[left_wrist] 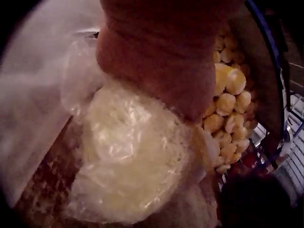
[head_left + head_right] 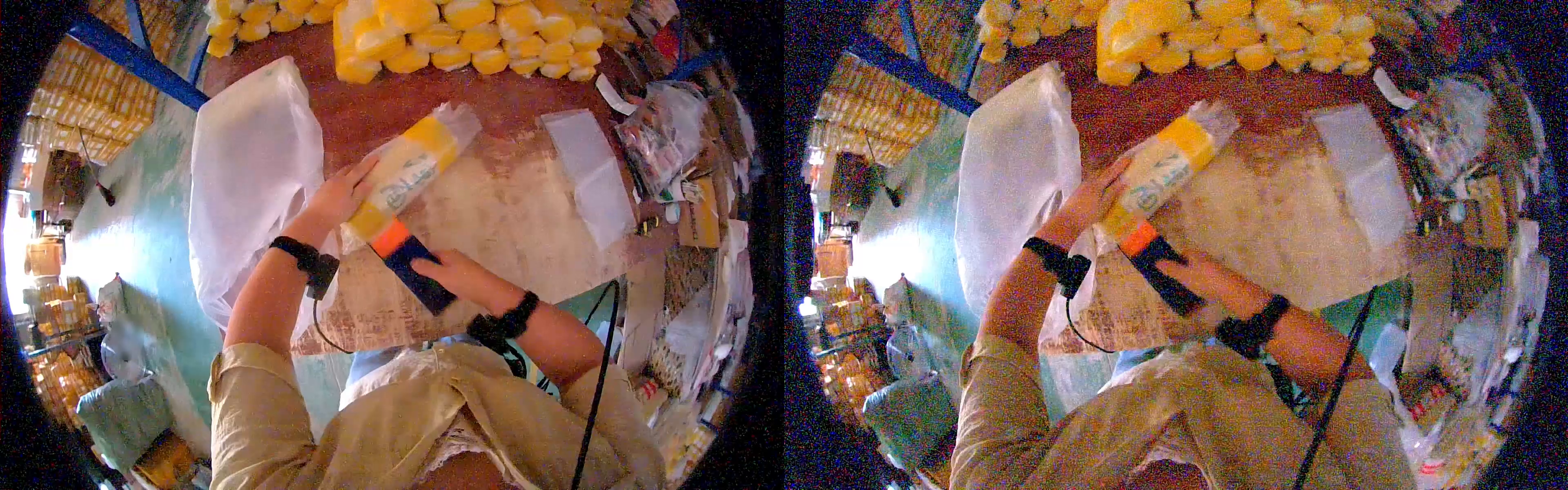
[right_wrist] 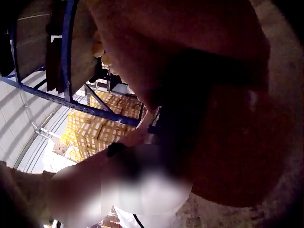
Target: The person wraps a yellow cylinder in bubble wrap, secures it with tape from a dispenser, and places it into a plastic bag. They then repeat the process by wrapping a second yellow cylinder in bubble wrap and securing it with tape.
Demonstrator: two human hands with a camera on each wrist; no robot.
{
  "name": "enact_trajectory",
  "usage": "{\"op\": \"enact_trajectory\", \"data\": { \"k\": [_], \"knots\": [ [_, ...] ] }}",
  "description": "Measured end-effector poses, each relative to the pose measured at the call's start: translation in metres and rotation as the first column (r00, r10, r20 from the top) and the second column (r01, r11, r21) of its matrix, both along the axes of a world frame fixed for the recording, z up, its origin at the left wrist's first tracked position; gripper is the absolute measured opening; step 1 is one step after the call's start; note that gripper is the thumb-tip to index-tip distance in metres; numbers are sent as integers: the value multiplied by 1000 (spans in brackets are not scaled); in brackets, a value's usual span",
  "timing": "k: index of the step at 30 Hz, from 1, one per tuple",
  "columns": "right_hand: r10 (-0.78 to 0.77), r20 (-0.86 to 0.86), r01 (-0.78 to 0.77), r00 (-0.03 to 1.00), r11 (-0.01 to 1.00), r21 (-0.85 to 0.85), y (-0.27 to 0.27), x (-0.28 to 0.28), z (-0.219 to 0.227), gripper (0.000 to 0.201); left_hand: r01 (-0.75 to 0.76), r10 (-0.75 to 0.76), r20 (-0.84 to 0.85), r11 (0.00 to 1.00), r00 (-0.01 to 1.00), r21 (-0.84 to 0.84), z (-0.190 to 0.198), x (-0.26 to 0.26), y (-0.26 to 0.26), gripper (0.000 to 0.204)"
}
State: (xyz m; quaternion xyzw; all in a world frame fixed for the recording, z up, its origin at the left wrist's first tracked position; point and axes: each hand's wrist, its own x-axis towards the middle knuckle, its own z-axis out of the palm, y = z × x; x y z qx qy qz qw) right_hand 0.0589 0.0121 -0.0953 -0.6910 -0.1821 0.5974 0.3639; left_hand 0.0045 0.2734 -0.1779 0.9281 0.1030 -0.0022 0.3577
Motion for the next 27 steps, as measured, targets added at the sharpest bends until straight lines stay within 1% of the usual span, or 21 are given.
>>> {"op": "enact_trajectory", "data": {
  "k": [1, 2, 4, 5, 6, 7, 8, 9, 10, 11, 12, 13, 14, 15, 17, 19, 20, 23, 24, 26, 27],
  "knots": [
    [22, 27, -21, 999, 1000, -18, -17, -3, -4, 42, 8, -8, -3, 1000, 1000, -14, 3, 1, 0, 46],
    [45, 56, -43, 997, 998, -37, -27, -3, -8, 42, 21, -21, 55, 1000, 998, 2, 5, 2, 1, 46],
    [23, -46, -27, 999, 995, -93, -35, -2, -16, 43, 57, -62, 162, 998, 985, 34, 5, 3, 0, 44],
    [8, -94, -19, 996, 993, -116, -37, -2, -18, 44, 77, -115, 166, 972, 979, 224, 7, 4, -2, 43],
    [2, -82, -12, 997, 993, -120, -35, -1, -20, 44, 87, -168, 163, 907, 972, 412, 16, 6, -4, 42],
    [-2, -73, -7, 997, 992, -123, -31, 0, -21, 45, 91, -216, 147, 805, 965, 586, 28, 8, -7, 41],
    [-6, -66, -2, 998, 992, -127, -27, 1, -21, 45, 124, -203, 71, 801, 977, 585, 38, 8, -13, 45],
    [8, -55, -17, 998, 988, -151, -21, 4, -9, 45, 159, -190, -7, 798, 982, 581, 50, 7, -24, 49],
    [21, -45, -29, 999, 983, -179, -16, 9, 13, 46, 195, -179, -84, 798, 980, 571, 55, 6, -37, 54],
    [32, -36, -39, 999, 977, -209, -15, 11, 25, 47, 100, -105, -26, 802, 994, 589, 54, 5, -49, 62],
    [13, -64, -25, 998, 982, -188, -19, 11, 11, 48, 4, -32, 35, 800, 999, 601, 50, 5, -60, 70],
    [-4, -91, -11, 996, 986, -168, -24, 9, -16, 50, -91, 40, 98, 790, 994, 606, 48, 6, -67, 79],
    [-20, -119, 2, 993, 989, -148, -28, 8, -30, 51, -116, 114, 44, 754, 992, 647, 49, 10, -71, 84],
    [-41, -129, 26, 991, 993, -116, -30, 8, -27, 53, -135, 190, -4, 714, 982, 687, 51, 15, -76, 90],
    [-85, -160, 76, 984, 995, -58, -35, 5, -20, 56, -96, 256, -162, 761, 953, 641, 56, 25, -80, 96],
    [22, -68, -29, 997, 994, -107, -43, 10, -14, 56, -26, 206, -373, 900, 905, 435, 73, 37, -76, 97],
    [77, -20, -79, 997, 988, -129, -47, 14, -9, 57, -50, 219, -364, 906, 905, 420, 73, 37, -79, 98],
    [129, 102, -117, 986, 985, -123, -76, 24, 33, 55, -108, 220, -343, 942, 913, 317, 73, 37, -96, 101],
    [171, 135, -151, 976, 977, -148, -90, 28, 32, 54, -117, 199, -338, 962, 920, 246, 78, 35, -104, 102],
    [254, 193, -214, 948, 955, -205, -117, 34, 29, 53, -155, 162, -323, 987, 932, 47, 77, 28, -121, 102],
    [280, 181, -239, 943, 946, -221, -125, 34, 34, 52, -182, 148, -314, 980, 938, -81, 74, 22, -129, 102]
  ]
}}
